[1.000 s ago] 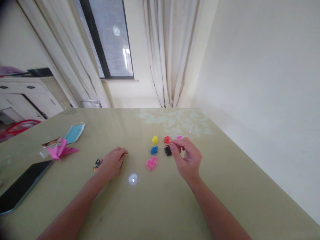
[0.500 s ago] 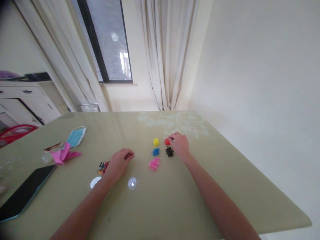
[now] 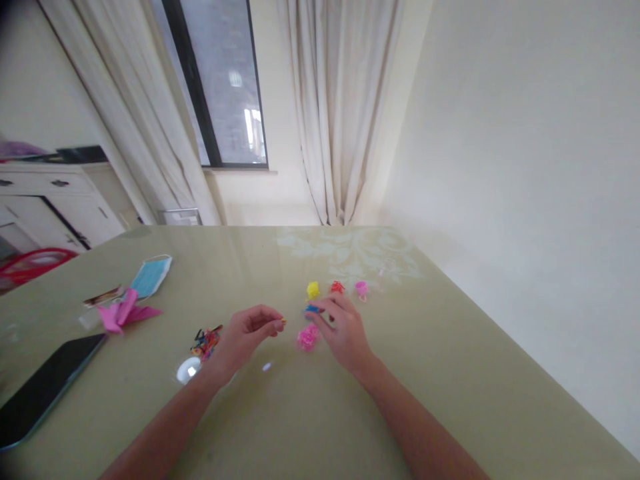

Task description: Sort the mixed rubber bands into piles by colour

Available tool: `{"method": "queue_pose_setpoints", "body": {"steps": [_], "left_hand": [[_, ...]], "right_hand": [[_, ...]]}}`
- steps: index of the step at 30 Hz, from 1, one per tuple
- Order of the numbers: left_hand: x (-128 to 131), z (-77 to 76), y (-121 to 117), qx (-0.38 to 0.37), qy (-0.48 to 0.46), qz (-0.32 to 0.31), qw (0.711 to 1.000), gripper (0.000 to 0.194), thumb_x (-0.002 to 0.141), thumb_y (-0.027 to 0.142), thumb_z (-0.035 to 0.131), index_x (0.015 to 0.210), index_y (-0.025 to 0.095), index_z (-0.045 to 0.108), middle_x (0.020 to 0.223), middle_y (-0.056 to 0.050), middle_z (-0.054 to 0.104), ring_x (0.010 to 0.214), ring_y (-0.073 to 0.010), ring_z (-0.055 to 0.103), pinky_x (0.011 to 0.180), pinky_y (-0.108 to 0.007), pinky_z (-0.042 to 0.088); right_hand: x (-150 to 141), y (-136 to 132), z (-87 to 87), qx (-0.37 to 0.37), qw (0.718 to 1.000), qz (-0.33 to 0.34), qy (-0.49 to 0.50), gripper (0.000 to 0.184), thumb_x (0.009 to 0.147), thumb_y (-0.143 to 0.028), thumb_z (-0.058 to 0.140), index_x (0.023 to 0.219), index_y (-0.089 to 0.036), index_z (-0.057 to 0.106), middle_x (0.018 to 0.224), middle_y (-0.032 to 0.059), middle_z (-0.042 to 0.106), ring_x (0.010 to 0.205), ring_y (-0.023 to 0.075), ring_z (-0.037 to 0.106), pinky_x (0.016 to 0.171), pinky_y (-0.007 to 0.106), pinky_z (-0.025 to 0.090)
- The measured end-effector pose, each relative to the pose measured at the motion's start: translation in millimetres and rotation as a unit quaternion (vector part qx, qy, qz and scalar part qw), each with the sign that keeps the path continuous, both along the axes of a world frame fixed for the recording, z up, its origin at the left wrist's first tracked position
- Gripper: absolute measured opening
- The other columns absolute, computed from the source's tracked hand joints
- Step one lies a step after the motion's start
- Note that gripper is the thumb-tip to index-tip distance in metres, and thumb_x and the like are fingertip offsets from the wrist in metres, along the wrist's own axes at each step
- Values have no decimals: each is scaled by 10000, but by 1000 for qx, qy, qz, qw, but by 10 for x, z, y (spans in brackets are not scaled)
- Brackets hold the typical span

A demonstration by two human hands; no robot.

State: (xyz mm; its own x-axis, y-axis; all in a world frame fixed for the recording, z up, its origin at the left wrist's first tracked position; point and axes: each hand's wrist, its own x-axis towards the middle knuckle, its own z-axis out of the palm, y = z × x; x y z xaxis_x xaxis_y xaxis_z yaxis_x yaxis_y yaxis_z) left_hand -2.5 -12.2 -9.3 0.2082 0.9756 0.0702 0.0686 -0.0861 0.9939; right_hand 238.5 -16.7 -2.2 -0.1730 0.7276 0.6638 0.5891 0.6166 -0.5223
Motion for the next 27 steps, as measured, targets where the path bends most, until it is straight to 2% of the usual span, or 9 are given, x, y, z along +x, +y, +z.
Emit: {"method": "queue_pose_setpoints", "body": {"steps": [6,11,15,18,20,22,24,26,27], "left_hand": [[69,104,-123,-28,-30,-37,998,271,774,420,802,867,169,761,716,-23,746,683,-144,662,679,-259,528],[90,165,-170,-29,-23,-50,998,263,778,421,792,849,168,784,717,-27,747,681,-142,648,671,-253,522],[71,152,-153,-26,-4,-45,999,276,769,430,792,851,167,785,729,-31,748,692,-151,650,676,-261,523],[22,117,-119,-6,37,-35,999,277,798,437,760,890,176,776,773,-39,759,731,-175,673,696,-280,532],[-32,95,-94,36,123,-4,992,249,853,423,705,916,191,768,836,-52,773,784,-202,690,743,-310,540],[-98,77,-79,102,281,61,952,221,934,361,608,961,204,761,953,-79,779,902,-240,689,855,-364,527],[-166,61,-79,141,458,131,868,253,986,277,516,1071,203,742,1134,-121,752,1056,-292,647,958,-432,478],[-221,47,-92,121,589,168,781,301,1000,231,470,1197,184,692,1278,-167,689,1146,-345,599,964,-481,456],[-241,43,-100,96,632,170,750,310,1000,226,466,1227,167,668,1295,-187,669,1144,-362,596,934,-485,465]], "right_hand": [[-216,-177,-11,-23,997,80,-4,238,997,-386,647,1119,-229,778,884,55,694,785,178,638,732,302,533],[-247,-212,-70,-28,995,93,-13,176,981,-347,674,988,-213,788,881,59,692,789,172,629,699,282,517],[-272,-222,-30,-41,995,89,18,170,990,-302,653,959,-211,794,821,41,676,736,154,608,668,267,500],[-253,-218,52,-52,992,85,73,152,976,-288,669,948,-207,794,787,27,661,681,140,584,647,262,498],[-221,-210,107,-50,990,75,107,144,966,-291,678,930,-210,792,773,22,655,669,141,577,646,269,503],[-181,-202,154,-39,989,60,129,152,967,-297,673,910,-217,789,764,22,654,673,147,577,641,278,503],[-143,-194,191,-22,988,45,143,161,969,-298,665,894,-221,785,765,25,659,674,151,574,627,281,499],[-113,-189,218,-5,988,33,151,160,969,-291,666,883,-220,781,771,29,665,677,153,573,620,280,493],[-103,-189,228,2,988,29,152,157,968,-286,668,881,-219,780,772,30,666,676,152,571,618,278,490]]}}
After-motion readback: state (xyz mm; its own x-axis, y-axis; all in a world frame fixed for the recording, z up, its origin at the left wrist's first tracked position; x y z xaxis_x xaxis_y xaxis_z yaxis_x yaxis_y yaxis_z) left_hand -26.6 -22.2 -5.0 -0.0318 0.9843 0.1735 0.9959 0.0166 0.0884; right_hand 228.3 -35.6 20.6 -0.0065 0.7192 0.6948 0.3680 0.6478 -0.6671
